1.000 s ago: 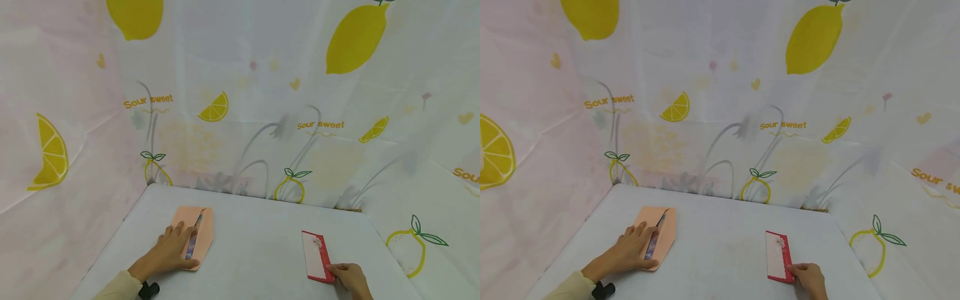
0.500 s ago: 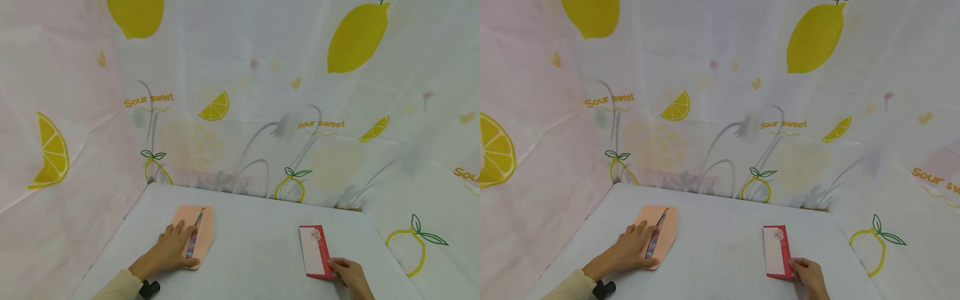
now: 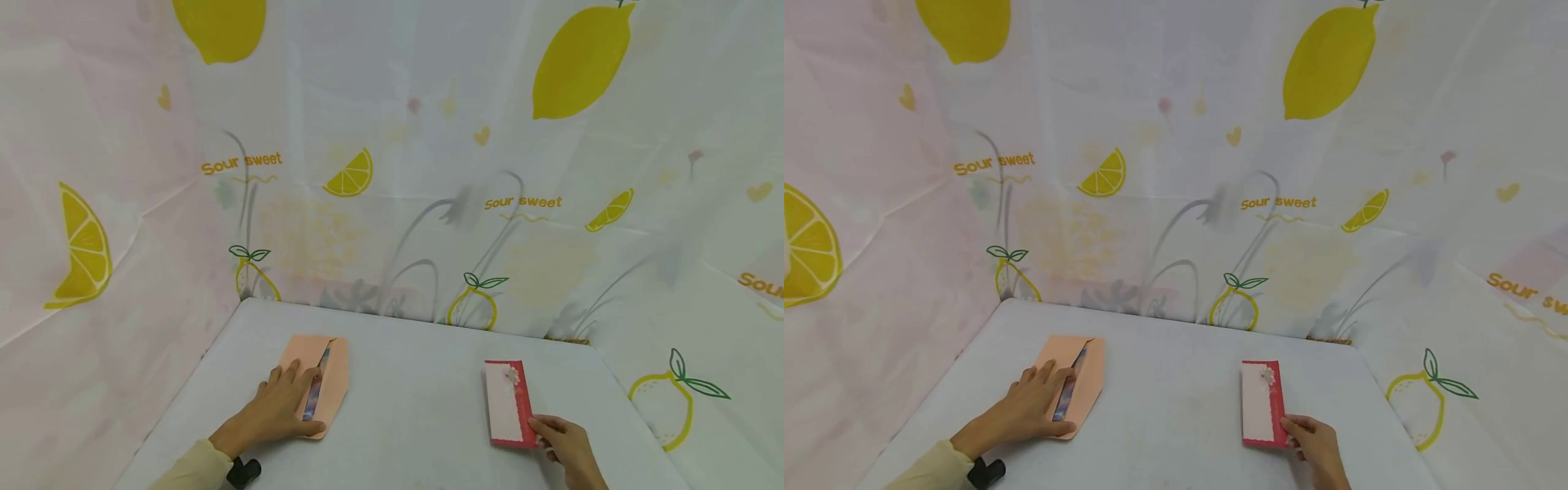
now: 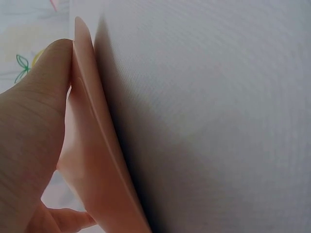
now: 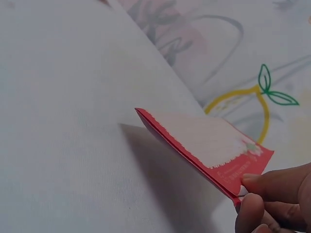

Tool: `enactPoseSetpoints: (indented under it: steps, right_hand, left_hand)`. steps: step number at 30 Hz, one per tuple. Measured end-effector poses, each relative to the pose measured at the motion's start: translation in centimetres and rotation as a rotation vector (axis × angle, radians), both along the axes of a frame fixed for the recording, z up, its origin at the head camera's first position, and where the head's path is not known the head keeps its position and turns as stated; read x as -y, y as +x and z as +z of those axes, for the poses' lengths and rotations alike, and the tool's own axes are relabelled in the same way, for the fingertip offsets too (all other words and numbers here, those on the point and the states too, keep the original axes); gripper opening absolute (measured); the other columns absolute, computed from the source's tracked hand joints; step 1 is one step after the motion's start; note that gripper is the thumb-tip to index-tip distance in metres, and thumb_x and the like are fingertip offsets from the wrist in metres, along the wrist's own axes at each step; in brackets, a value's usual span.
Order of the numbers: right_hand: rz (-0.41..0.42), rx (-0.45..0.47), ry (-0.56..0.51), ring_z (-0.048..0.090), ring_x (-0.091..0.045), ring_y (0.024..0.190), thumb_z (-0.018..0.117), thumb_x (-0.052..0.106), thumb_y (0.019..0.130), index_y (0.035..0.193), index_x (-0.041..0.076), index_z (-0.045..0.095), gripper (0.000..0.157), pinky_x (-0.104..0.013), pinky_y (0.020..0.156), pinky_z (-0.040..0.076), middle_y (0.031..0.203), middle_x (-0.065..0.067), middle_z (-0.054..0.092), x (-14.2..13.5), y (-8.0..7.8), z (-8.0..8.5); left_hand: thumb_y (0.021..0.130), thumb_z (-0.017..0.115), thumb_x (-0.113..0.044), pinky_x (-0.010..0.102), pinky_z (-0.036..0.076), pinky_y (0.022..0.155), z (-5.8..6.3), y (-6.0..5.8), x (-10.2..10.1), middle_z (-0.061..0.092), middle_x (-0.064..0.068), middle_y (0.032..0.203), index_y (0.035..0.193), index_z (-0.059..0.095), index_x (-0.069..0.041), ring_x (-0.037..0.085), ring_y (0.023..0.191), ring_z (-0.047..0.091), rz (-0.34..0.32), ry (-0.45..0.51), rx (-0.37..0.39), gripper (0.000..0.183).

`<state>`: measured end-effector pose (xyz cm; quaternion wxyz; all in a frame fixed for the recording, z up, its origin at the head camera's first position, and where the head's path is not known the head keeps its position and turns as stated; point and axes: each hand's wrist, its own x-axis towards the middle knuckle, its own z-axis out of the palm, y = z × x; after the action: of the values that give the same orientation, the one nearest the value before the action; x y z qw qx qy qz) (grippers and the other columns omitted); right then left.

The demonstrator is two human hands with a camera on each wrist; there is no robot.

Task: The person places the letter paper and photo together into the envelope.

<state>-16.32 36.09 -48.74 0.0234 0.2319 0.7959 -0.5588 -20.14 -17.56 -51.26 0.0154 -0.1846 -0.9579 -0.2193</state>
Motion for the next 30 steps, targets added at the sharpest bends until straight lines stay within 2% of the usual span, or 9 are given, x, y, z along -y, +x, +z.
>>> enactPoseSetpoints:
  steps: [16, 23, 30]
  right_hand:
    - [0.018, 0.007, -0.004, 0.059, -0.016, 0.072, 0.079, 0.028, 0.093, 0.113, -0.005, 0.072, 0.040, -0.029, 0.058, 0.047, 0.078, -0.001, 0.066, 2.3, 0.0, -0.2]
    - [0.017, 0.013, -0.032, 0.060, -0.016, 0.070, 0.079, 0.028, 0.093, 0.119, -0.008, 0.068, 0.046, -0.028, 0.057, 0.047, 0.081, -0.002, 0.067, 3.0, -0.3, -0.3]
    - [0.035, 0.008, -0.032, 0.061, -0.017, 0.071, 0.080, 0.030, 0.092, 0.118, -0.007, 0.068, 0.046, -0.029, 0.058, 0.048, 0.082, -0.002, 0.067, 3.8, -0.5, -0.4]
  left_hand:
    - [0.072, 0.077, -0.077, 0.078, 0.036, 0.091, 0.0, 0.0, 0.0, 0.037, 0.035, 0.153, 0.145, 0.050, -0.019, 0.057, 0.129, 0.038, 0.001, 0.004, 0.003, 0.097]
    - [0.070, 0.079, -0.076, 0.080, 0.034, 0.092, 0.3, 0.3, -0.1, 0.037, 0.035, 0.152, 0.145, 0.050, -0.020, 0.060, 0.130, 0.037, 0.009, 0.022, 0.026, 0.098]
    - [0.070, 0.079, -0.076, 0.080, 0.034, 0.091, 0.6, 0.4, -0.1, 0.037, 0.035, 0.152, 0.145, 0.050, -0.020, 0.061, 0.130, 0.037, 0.000, 0.015, 0.030, 0.098]
